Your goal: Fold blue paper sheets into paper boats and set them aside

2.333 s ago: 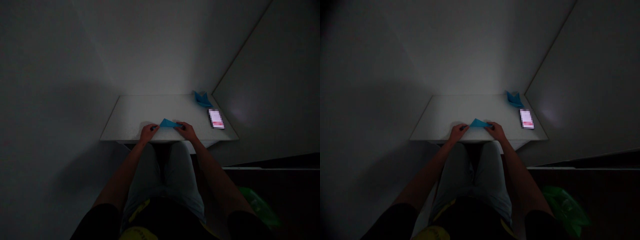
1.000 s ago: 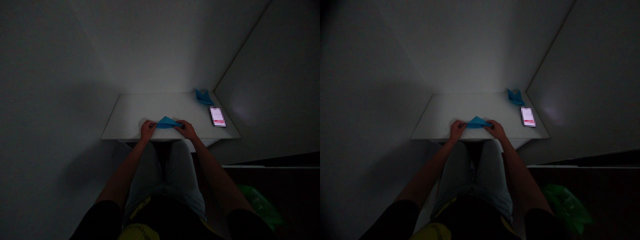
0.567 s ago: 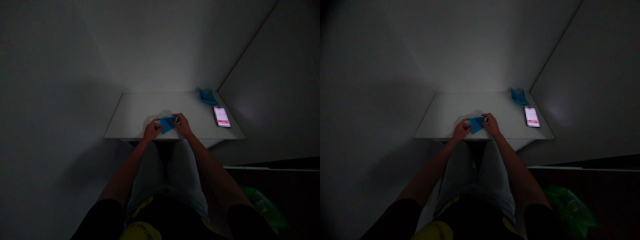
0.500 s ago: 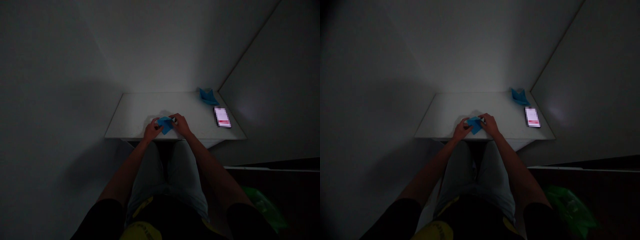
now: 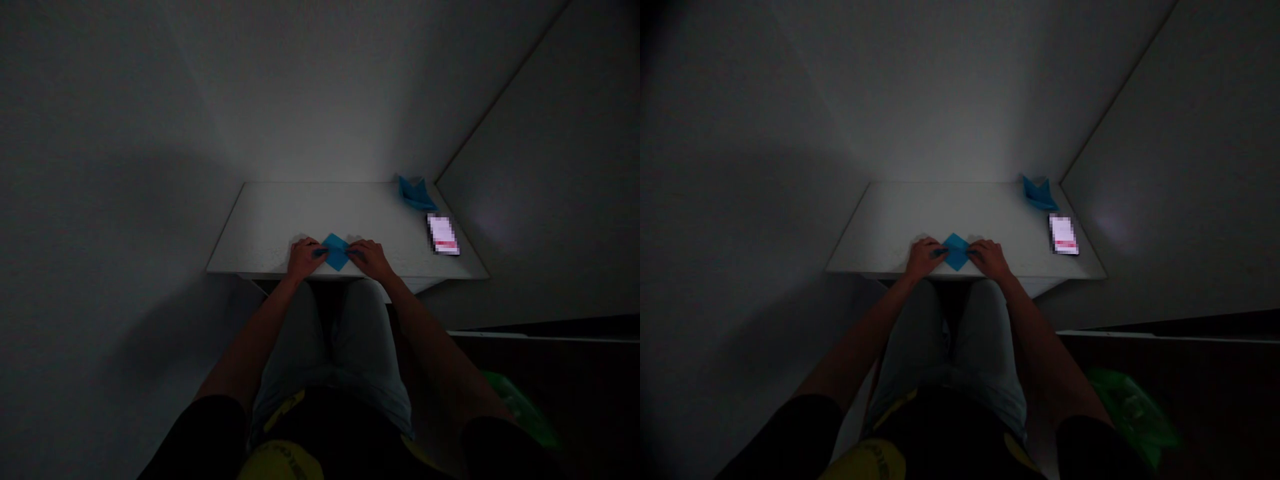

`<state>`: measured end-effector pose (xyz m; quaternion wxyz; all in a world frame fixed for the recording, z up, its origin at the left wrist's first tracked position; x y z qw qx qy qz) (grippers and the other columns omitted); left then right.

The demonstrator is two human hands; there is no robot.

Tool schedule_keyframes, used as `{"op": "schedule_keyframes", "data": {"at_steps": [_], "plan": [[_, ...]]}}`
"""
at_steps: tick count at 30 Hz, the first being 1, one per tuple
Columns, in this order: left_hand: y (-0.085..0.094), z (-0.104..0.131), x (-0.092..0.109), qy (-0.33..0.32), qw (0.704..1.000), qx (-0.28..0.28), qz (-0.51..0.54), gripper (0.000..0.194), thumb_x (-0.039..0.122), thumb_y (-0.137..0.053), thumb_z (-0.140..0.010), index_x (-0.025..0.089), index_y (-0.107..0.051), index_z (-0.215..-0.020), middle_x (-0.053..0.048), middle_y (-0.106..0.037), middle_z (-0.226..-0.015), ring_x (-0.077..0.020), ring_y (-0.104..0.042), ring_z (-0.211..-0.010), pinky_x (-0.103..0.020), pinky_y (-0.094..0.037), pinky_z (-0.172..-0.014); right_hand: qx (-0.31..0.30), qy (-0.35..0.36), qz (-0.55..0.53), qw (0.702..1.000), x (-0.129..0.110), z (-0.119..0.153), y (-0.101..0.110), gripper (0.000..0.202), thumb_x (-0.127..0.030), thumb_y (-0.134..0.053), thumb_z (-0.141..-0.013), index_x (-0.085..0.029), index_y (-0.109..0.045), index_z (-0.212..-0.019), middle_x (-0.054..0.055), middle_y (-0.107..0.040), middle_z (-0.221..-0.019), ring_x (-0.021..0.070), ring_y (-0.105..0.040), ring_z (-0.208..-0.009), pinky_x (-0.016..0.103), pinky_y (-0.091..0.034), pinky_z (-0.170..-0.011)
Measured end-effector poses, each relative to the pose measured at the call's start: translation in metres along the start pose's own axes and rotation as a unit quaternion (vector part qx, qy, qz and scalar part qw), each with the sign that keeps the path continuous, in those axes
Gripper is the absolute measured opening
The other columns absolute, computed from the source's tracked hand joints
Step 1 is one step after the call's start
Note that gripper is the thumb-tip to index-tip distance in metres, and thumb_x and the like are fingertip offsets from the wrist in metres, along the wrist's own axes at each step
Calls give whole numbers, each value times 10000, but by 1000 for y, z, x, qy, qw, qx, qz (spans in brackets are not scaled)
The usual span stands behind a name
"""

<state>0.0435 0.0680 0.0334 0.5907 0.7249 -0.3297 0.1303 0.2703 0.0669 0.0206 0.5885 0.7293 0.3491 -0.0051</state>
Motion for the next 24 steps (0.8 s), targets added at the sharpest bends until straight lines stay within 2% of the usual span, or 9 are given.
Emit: {"op": "schedule_keyframes", "data": {"at_steps": [3,7,9,11,15,18,20,22,24], "plan": [[-4,-1,-2,-12,999,-7,33,165,381,-731,-984,269,-850,-966,-53,-793,-1065,-247,-708,-1058,-436,-510,-1043,16,-43,-35,998,14,-2,2,229,-381,-620,-1041,-250,-799,-1098,89,-804,-1127,279,-708,-1042,439,-491,-949],[-3,-1,-4,-10,998,2,61,158,342,-751,-970,252,-813,-1084,-48,-802,-987,-229,-728,-951,-411,-549,-975,26,-79,-80,993,18,-6,-1,265,-366,-615,-1029,-229,-769,-1196,64,-792,-983,226,-716,-852,378,-533,-856],[-2,-1,-6,-3,998,3,65,227,315,-777,-946,245,-784,-1162,-43,-793,-980,-218,-727,-913,-405,-558,-963,30,-70,-65,995,13,-7,-1,285,-347,-612,-1033,-233,-761,-1247,74,-780,-1019,227,-716,-863,382,-537,-862],[-2,-1,-5,-8,998,0,56,269,304,-765,-951,246,-768,-1213,-51,-779,-1064,-207,-725,-908,-412,-558,-980,32,-43,-32,998,5,-6,0,299,-315,-590,-1046,-245,-762,-1281,101,-767,-1135,251,-719,-975,407,-533,-910],[-8,1,8,-85,996,-26,-9,314,298,-637,-1029,272,-751,-1321,-88,-709,-1365,-258,-671,-1230,-458,-508,-1106,-9,23,43,999,-13,-1,-3,358,-288,-523,-1081,-281,-758,-1351,110,-727,-1373,309,-661,-1186,473,-493,-995],[-18,9,17,-140,985,-81,-64,392,313,-527,-1084,292,-693,-1438,-71,-648,-1524,-279,-560,-1419,-496,-434,-1199,-48,51,73,995,-21,9,-6,438,-433,-544,-1092,-284,-683,-1480,103,-678,-1498,342,-608,-1284,517,-453,-1053],[-23,17,22,-169,975,-120,-84,471,405,-537,-1086,299,-609,-1539,-62,-593,-1605,-289,-503,-1492,-515,-378,-1253,-64,69,75,993,-25,18,-4,630,-594,-607,-1042,-268,-590,-1580,121,-622,-1572,367,-567,-1347,538,-427,-1094],[-24,28,26,-198,965,-148,-93,653,538,-623,-1031,290,-511,-1625,-74,-522,-1676,-314,-439,-1555,-536,-317,-1297,-78,89,71,990,-27,28,-3,868,-724,-690,-939,-252,-509,-1644,144,-573,-1620,395,-536,-1384,553,-406,-1118],[-23,39,29,-216,958,-161,-95,787,578,-700,-971,276,-463,-1658,-88,-476,-1710,-332,-394,-1591,-551,-274,-1322,-91,104,62,988,-28,38,-1,975,-747,-758,-866,-253,-483,-1660,158,-563,-1627,411,-528,-1392,562,-394,-1124]]}}
Point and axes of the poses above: each hand's wrist, its own z-axis away from the middle knuckle, its own y-axis out of the back of the hand, x = y × z, the point moved 8 cm from there along -z, towards the middle knuckle
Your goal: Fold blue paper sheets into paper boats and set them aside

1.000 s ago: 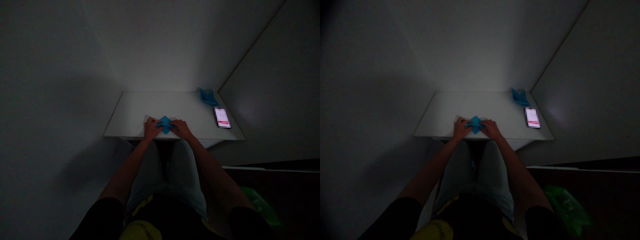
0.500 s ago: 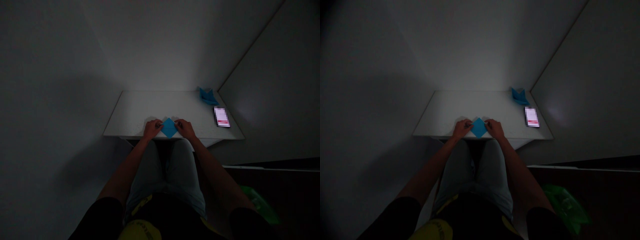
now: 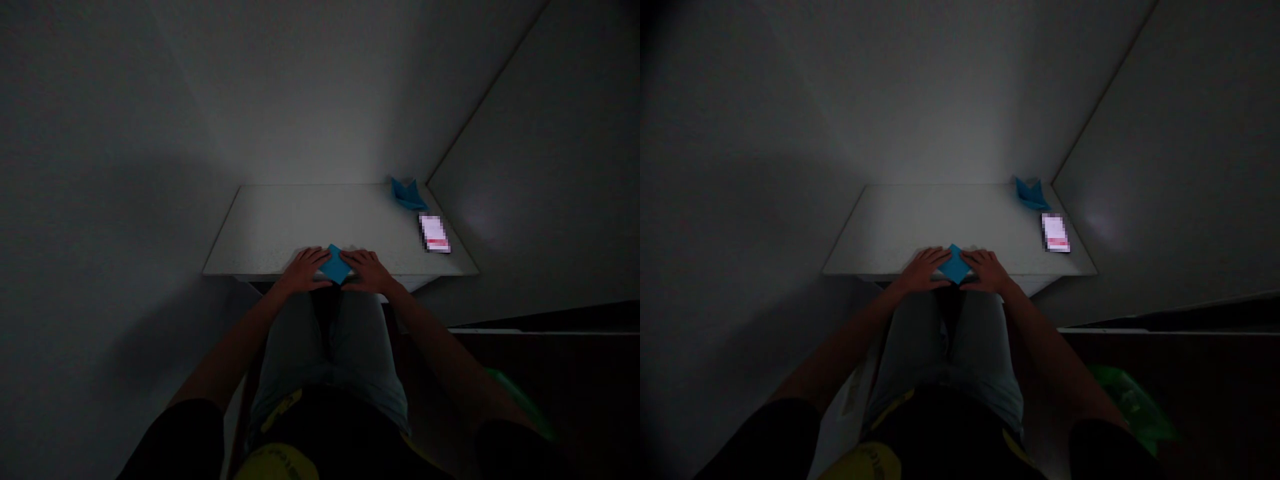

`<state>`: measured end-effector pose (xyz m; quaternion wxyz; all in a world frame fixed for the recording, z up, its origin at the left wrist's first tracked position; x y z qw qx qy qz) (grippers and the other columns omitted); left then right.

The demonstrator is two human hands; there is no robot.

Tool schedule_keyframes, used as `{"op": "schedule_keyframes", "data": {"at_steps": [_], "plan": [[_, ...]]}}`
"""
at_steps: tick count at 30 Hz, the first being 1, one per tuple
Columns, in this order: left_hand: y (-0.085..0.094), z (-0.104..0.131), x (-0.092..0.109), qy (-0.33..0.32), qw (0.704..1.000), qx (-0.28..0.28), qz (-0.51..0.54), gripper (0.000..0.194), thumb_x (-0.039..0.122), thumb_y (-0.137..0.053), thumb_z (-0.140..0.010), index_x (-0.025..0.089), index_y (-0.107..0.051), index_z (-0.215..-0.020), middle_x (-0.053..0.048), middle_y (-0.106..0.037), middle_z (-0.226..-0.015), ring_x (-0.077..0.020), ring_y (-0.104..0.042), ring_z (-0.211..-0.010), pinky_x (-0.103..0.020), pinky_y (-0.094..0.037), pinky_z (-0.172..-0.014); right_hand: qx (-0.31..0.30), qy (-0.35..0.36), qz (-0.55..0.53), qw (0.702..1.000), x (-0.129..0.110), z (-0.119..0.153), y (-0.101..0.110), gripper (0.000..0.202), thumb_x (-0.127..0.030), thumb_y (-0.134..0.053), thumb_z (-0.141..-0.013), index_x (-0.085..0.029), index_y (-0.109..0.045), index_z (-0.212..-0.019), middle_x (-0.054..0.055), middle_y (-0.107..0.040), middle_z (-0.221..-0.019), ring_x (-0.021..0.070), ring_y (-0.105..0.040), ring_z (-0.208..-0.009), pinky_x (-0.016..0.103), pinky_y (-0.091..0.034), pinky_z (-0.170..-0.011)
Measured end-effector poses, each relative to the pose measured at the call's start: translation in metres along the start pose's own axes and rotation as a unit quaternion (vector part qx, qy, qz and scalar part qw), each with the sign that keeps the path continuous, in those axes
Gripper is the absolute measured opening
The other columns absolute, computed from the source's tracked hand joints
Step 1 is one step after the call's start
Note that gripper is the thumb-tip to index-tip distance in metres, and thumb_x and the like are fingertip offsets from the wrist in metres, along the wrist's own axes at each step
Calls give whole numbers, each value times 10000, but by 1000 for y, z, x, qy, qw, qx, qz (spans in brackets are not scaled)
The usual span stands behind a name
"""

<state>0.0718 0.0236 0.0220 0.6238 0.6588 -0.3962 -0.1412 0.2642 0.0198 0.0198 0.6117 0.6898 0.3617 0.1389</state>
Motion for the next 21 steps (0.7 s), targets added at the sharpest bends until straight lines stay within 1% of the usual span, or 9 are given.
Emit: {"op": "schedule_keyframes", "data": {"at_steps": [1,5,7,10,13,15,17,19,21], "plan": [[-1,4,2,-4,1000,-2,2,772,537,-712,-969,276,-470,-1654,-88,-481,-1707,-328,-395,-1592,-553,-267,-1325,-3,4,-8,1000,-1,4,1,934,-706,-773,-873,-262,-503,-1648,156,-576,-1615,406,-537,-1383,559,-397,-1116],[1,13,8,-5,999,5,48,521,263,-633,-996,318,-636,-1514,-53,-633,-1575,-273,-535,-1490,-525,-377,-1262,-4,4,-80,997,-3,13,9,453,-357,-649,-1011,-305,-702,-1458,104,-722,-1444,326,-640,-1273,503,-430,-1052],[8,9,9,4,995,24,95,422,236,-609,-999,307,-723,-1399,-55,-735,-1425,-264,-633,-1368,-505,-457,-1190,11,-3,-138,990,-4,11,20,377,-279,-588,-1025,-298,-760,-1360,88,-789,-1292,289,-695,-1179,469,-457,-1024],[24,-5,0,57,976,75,197,330,307,-585,-1033,269,-768,-1305,-69,-796,-1264,-255,-720,-1196,-435,-559,-1051,73,-62,-229,969,8,0,39,347,-355,-572,-1047,-290,-759,-1332,70,-803,-1191,252,-730,-1030,400,-526,-927],[36,-22,-18,135,937,130,294,380,401,-594,-1040,242,-721,-1361,-75,-794,-1249,-229,-761,-1030,-326,-605,-837,141,-141,-292,936,32,-14,45,376,-501,-622,-1023,-276,-734,-1301,52,-780,-1062,226,-706,-882,357,-561,-815],[36,-31,-27,168,916,153,331,381,409,-616,-1022,231,-705,-1346,-63,-802,-1166,-194,-758,-883,-293,-595,-755,171,-163,-331,914,46,-24,37,395,-566,-644,-989,-255,-719,-1221,37,-738,-936,210,-677,-805,346,-567,-764],[31,-36,-34,183,903,166,352,307,349,-609,-1007,223,-717,-1264,-39,-796,-1040,-163,-733,-786,-286,-592,-749,189,-172,-368,894,57,-32,24,399,-602,-620,-976,-248,-694,-1146,27,-707,-897,198,-659,-774,338,-570,-725],[21,-36,-38,197,896,166,363,252,270,-576,-991,216,-731,-1181,-22,-777,-943,-152,-720,-763,-287,-594,-764,201,-185,-388,880,65,-36,10,373,-590,-565,-983,-246,-677,-1075,23,-696,-878,194,-657,-777,345,-577,-743],[11,-34,-38,202,897,161,358,247,216,-578,-959,209,-743,-1142,-25,-775,-951,-158,-726,-817,-297,-596,-803,203,-201,-394,874,70,-36,-2,330,-539,-532,-981,-246,-671,-1041,28,-707,-893,200,-673,-811,371,-587,-804]]}}
Point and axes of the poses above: each hand's wrist, its own z-axis away from the middle knuckle, its own y-axis out of the back of the hand, x = y × z, the point moved 8 cm from there along -z, towards the middle knuckle
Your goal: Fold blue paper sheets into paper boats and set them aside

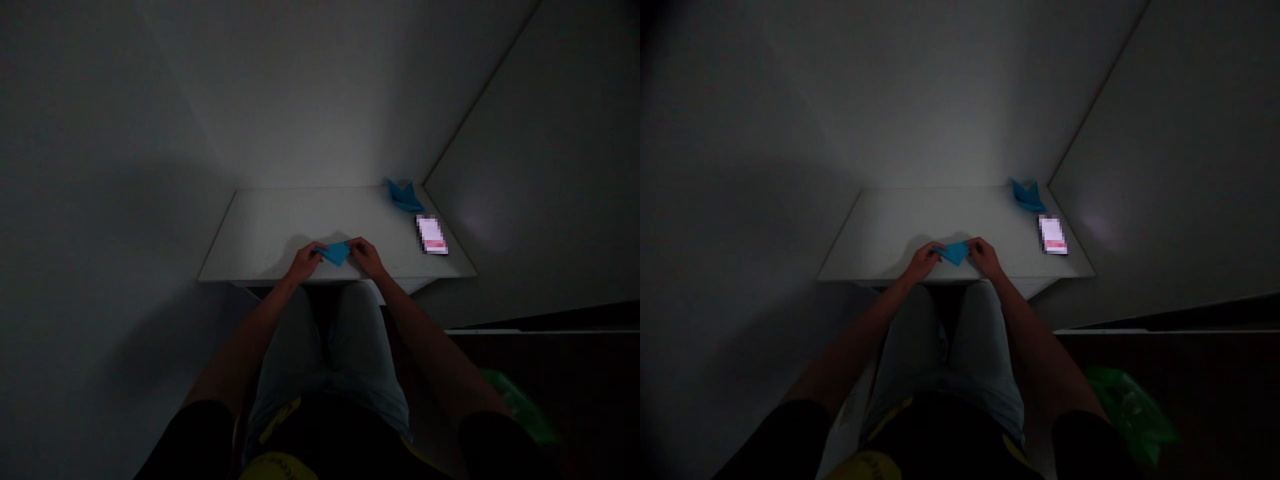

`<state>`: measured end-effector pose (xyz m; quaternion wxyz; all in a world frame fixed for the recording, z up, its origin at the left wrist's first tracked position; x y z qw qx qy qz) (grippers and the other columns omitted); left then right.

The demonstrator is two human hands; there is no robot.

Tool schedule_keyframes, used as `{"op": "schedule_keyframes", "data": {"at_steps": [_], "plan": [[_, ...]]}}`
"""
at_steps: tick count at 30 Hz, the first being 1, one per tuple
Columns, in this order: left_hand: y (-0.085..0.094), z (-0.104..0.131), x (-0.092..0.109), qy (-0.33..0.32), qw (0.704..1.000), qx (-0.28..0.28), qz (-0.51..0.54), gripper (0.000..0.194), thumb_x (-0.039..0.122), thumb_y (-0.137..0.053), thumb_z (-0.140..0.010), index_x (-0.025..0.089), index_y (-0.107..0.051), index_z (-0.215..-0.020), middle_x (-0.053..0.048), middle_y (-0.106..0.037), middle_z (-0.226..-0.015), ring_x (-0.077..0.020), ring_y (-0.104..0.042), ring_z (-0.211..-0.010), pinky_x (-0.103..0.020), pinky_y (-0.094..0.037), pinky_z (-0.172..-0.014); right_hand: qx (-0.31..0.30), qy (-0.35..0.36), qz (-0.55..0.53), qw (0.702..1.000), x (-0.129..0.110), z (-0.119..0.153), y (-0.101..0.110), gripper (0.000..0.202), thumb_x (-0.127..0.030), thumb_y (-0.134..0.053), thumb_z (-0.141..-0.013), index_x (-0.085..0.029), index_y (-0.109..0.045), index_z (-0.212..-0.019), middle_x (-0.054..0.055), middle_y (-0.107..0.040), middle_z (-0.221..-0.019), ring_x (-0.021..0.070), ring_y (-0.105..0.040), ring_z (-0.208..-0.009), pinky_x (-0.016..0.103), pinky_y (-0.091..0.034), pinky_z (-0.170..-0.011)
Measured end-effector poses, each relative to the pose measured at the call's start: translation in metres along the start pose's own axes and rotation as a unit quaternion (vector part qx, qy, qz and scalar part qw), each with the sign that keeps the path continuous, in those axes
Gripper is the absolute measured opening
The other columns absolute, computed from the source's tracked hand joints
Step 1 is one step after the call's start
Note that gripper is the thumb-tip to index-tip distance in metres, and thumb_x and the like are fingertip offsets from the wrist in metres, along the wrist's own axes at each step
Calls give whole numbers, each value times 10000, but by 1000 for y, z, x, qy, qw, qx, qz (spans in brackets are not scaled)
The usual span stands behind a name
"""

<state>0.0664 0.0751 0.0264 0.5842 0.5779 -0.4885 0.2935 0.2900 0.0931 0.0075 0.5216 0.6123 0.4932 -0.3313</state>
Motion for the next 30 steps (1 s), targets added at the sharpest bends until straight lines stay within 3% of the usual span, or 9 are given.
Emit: {"op": "schedule_keyframes", "data": {"at_steps": [5,8,11,14,17,21,30], "plan": [[-8,4,-6,-12,1000,11,-19,162,284,-713,-921,204,-746,-1056,-53,-779,-1085,-183,-728,-941,-327,-588,-872,4,21,14,1000,2,5,-2,263,-435,-528,-952,-234,-686,-1016,73,-717,-999,223,-708,-900,415,-596,-896],[-1,2,-11,19,995,100,-10,240,315,-764,-907,206,-685,-1105,-61,-760,-1093,-187,-730,-929,-312,-586,-814,45,56,54,996,-10,7,4,258,-463,-574,-945,-228,-678,-970,116,-692,-1122,224,-692,-923,395,-596,-853],[2,5,-9,21,986,167,-10,429,281,-786,-894,225,-600,-1277,-65,-743,-1137,-189,-736,-954,-306,-588,-808,33,30,80,996,-11,9,-1,293,-526,-634,-948,-235,-662,-977,89,-709,-1044,196,-649,-790,351,-571,-736],[-7,8,-1,3,991,128,-46,346,295,-752,-938,235,-621,-1252,-59,-753,-1118,-193,-745,-963,-336,-599,-877,-20,3,92,996,-10,12,-15,371,-607,-678,-944,-246,-671,-1027,39,-729,-919,185,-629,-717,326,-536,-677],[-16,11,9,-28,995,66,-74,245,351,-740,-962,239,-678,-1171,-50,-769,-1091,-199,-751,-995,-355,-604,-927,-45,1,125,991,-12,13,-21,395,-634,-699,-941,-258,-688,-1062,26,-765,-961,184,-663,-744,323,-530,-699],[-25,11,13,-52,997,-3,-61,427,396,-819,-902,251,-681,-1280,-49,-790,-1101,-206,-767,-998,-370,-616,-956,-67,-5,151,986,-14,13,-23,377,-611,-677,-965,-268,-690,-1119,28,-800,-1010,199,-716,-799,329,-543,-730],[-27,7,6,-46,996,-18,-79,587,423,-839,-899,260,-612,-1414,-48,-813,-1080,-229,-782,-1021,-413,-608,-992,-93,9,143,985,-18,14,-25,370,-596,-631,-985,-272,-734,-1130,23,-805,-1009,210,-728,-812,340,-552,-761]]}}
Point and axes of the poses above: each hand's wrist, its own z-axis away from the middle knuckle, its own y-axis out of the back of the hand, x = y × z, the point moved 8 cm from there along -z, towards the middle knuckle
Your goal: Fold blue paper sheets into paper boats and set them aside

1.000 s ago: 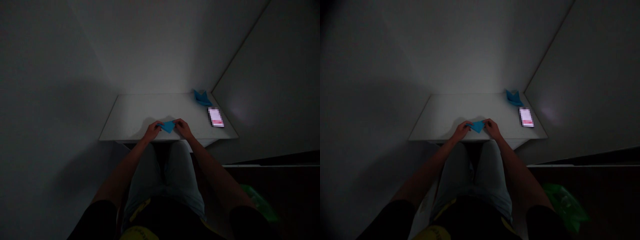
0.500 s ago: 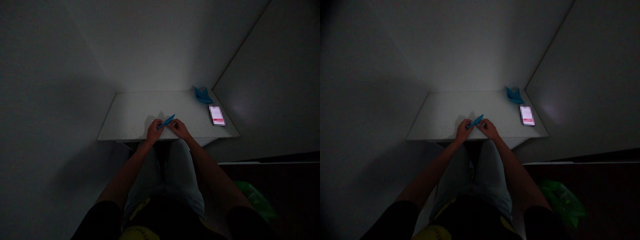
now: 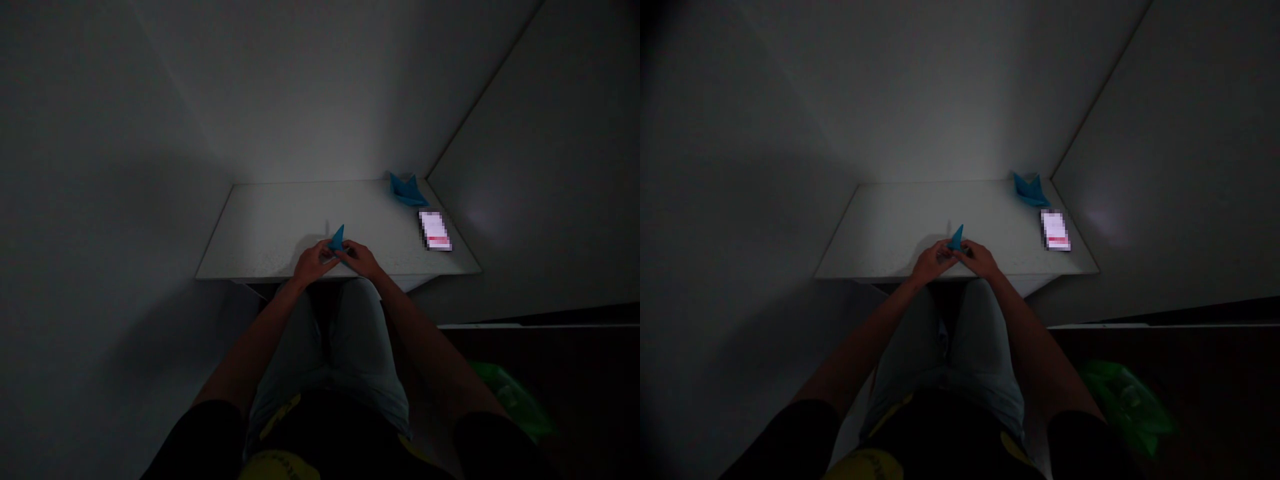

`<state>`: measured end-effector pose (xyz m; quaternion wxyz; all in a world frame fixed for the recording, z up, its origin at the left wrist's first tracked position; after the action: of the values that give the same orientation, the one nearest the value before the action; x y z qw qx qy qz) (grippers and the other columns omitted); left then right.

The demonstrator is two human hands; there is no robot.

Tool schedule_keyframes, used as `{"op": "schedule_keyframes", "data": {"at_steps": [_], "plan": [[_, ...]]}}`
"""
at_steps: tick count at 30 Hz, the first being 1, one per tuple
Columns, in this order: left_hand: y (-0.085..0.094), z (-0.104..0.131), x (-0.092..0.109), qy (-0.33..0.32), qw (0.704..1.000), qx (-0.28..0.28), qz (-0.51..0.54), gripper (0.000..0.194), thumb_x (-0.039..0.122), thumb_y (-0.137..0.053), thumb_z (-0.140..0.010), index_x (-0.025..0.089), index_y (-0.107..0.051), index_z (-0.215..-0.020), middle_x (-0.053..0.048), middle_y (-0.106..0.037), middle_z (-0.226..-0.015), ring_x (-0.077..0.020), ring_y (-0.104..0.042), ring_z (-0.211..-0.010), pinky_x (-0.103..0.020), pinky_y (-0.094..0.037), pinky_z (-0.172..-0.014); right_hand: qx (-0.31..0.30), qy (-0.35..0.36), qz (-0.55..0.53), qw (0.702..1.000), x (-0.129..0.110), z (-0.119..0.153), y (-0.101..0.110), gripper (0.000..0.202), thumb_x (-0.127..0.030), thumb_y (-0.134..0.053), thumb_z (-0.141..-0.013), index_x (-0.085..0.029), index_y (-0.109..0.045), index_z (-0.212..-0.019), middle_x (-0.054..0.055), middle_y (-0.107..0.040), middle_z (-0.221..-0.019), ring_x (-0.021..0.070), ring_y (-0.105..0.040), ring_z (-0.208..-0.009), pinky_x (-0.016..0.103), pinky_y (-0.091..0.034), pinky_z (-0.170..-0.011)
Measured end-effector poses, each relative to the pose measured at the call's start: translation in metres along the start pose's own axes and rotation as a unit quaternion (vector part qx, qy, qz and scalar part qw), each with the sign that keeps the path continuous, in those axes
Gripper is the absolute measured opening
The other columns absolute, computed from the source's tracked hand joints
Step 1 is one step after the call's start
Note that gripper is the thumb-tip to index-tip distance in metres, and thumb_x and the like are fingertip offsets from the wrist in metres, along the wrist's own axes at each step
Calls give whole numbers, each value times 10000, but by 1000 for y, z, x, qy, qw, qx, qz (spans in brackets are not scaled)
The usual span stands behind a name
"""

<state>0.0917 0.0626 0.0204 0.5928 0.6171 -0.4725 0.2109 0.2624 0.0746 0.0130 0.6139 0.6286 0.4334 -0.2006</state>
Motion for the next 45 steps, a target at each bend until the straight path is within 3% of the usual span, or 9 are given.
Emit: {"op": "schedule_keyframes", "data": {"at_steps": [11,20,34,40,45], "plan": [[1,-1,-1,-3,1000,3,-20,715,441,-809,-920,251,-508,-1541,-47,-796,-1063,-234,-777,-1016,-395,-604,-969,-12,-4,-40,999,2,1,0,423,-581,-689,-966,-292,-700,-1275,25,-820,-1020,221,-756,-848,354,-585,-782],[-2,-4,-6,8,999,-34,-14,640,428,-759,-967,251,-527,-1536,-42,-812,-1097,-232,-780,-1031,-373,-596,-958,-7,-15,-19,1000,2,0,1,489,-621,-698,-949,-287,-681,-1306,18,-810,-969,203,-727,-767,335,-546,-701],[-5,-7,-10,30,999,-38,-8,640,433,-747,-978,252,-536,-1555,-51,-813,-1122,-237,-777,-1053,-372,-584,-982,-7,-42,5,999,8,-4,-2,486,-537,-709,-957,-268,-661,-1358,36,-809,-995,220,-750,-834,336,-559,-755],[-4,-7,-10,34,999,-30,20,654,385,-754,-960,263,-531,-1562,-38,-811,-1097,-229,-772,-1039,-372,-572,-992,6,-23,-28,999,8,-4,1,463,-524,-640,-992,-266,-640,-1376,36,-800,-969,210,-734,-803,324,-554,-739],[5,-5,-10,49,998,21,38,631,291,-725,-940,270,-543,-1545,-11,-785,-1004,-207,-749,-917,-342,-565,-905,32,-16,-60,998,9,-1,7,519,-442,-541,-1009,-225,-540,-1480,8,-741,-849,188,-662,-681,306,-501,-657]]}}
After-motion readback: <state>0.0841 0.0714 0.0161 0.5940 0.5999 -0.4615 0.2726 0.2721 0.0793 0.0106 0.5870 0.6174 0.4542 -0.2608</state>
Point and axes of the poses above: each hand's wrist, its own z-axis away from the middle knuckle, its own y-axis out of the back of the hand, x = y × z, the point moved 8 cm from there along -z, towards the middle knuckle
